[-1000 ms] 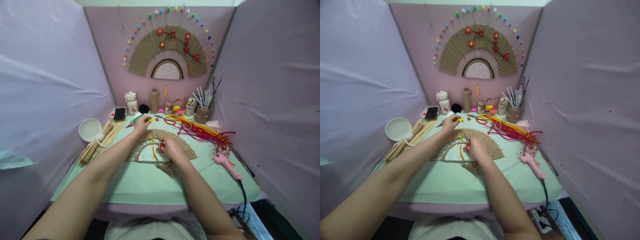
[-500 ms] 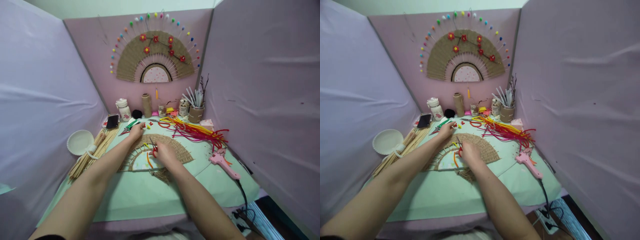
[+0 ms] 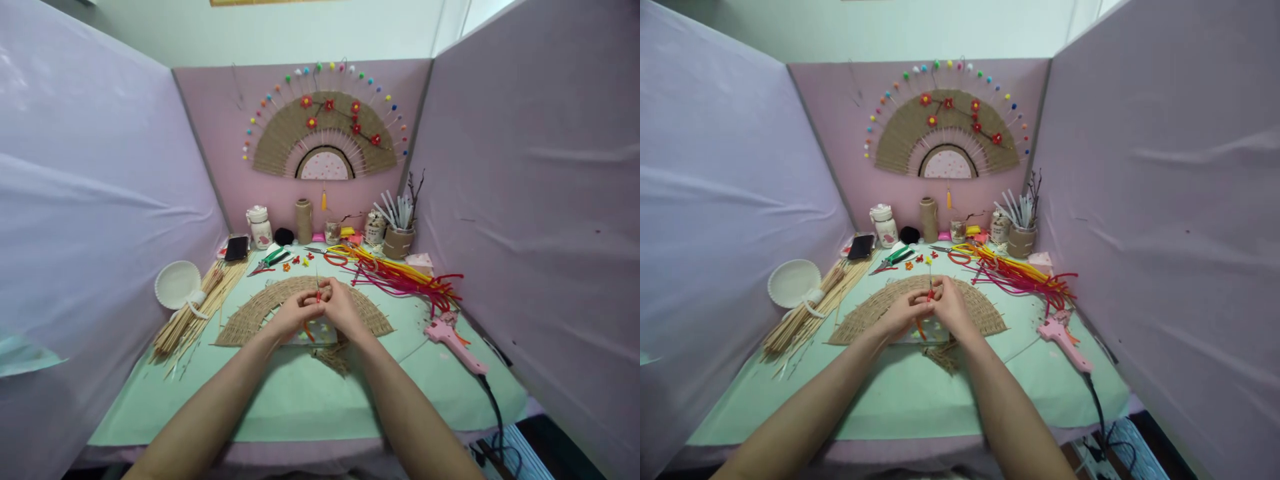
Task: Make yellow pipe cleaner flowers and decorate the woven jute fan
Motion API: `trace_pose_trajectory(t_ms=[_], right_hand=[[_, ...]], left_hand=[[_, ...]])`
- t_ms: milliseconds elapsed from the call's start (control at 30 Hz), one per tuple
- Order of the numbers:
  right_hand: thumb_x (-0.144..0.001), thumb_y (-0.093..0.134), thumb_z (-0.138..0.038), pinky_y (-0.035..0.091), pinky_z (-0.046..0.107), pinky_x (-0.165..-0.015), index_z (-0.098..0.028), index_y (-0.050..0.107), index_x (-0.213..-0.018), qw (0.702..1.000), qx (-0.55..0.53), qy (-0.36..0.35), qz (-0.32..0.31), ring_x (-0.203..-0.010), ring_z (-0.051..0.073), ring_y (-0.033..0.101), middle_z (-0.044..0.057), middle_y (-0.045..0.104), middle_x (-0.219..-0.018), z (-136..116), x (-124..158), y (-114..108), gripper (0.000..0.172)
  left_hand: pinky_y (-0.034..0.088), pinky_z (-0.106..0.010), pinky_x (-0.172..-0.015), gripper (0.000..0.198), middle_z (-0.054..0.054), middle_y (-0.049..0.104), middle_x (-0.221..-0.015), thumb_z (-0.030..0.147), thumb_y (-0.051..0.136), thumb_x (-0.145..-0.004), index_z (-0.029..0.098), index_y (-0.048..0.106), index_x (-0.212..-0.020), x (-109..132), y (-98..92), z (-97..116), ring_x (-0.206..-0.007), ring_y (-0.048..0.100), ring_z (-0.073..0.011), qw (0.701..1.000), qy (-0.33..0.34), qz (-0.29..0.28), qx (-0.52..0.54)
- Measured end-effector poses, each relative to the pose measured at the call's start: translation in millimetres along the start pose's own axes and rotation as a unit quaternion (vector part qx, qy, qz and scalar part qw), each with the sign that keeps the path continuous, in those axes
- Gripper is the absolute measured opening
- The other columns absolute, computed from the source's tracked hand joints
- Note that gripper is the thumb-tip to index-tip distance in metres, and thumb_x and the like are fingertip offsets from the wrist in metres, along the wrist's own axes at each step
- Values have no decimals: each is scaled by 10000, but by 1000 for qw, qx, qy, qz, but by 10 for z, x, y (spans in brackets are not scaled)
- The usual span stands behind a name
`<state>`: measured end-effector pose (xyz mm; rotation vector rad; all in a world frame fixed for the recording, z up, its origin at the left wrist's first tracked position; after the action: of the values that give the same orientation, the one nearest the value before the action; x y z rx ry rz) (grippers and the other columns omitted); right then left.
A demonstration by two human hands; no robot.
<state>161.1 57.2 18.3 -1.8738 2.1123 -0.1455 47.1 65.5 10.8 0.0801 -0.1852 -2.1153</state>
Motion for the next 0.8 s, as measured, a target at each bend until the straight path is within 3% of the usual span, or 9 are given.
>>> trace_pose_trajectory(t_ms=[267,500,633,800], right_hand=[[-679,585,-241,394,211,-529,-190,519,-993,994,-47,-11,-102,-577,113,530,-19,618,-685,-37,-1,33,325],[-646,645,-220,373,200,-509,-183,556,-999,996,4,-57,-73,-560,102,502,-41,576,-623,-36,0,72,366],[-642,654,-231,375,197,-470,-183,538,-1012,996,-47,-24,-74,-493,94,486,-58,568,-572,-33,24,105,391],[-669,640,-252,459,239,-575,-184,545,-1017,980,-151,-26,-131,-609,121,580,-6,649,-714,-148,63,116,367]], left_hand=[[518,-377,-808,276,-95,699,-943,286,710,-663,159,686,-907,17,-77,6,-847,651,-219,998,20,61,-17],[487,-308,-778,324,-58,678,-920,305,624,-728,134,634,-1003,131,-15,177,-862,613,-199,980,72,6,-188],[475,-283,-727,252,-46,671,-859,308,585,-746,130,655,-910,143,-33,196,-826,601,-196,966,89,36,-241],[488,-310,-736,314,-67,670,-883,361,546,-772,121,657,-941,137,-130,195,-814,612,-198,981,100,62,-153]])
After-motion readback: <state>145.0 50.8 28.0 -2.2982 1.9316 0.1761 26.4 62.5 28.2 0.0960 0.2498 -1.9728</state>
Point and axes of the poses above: each hand's wrist, its own x-axis away from the middle knuckle, its own y-axis out of the palm, z = x × y, the point moved 5 cm from there along -x, towards the middle knuckle
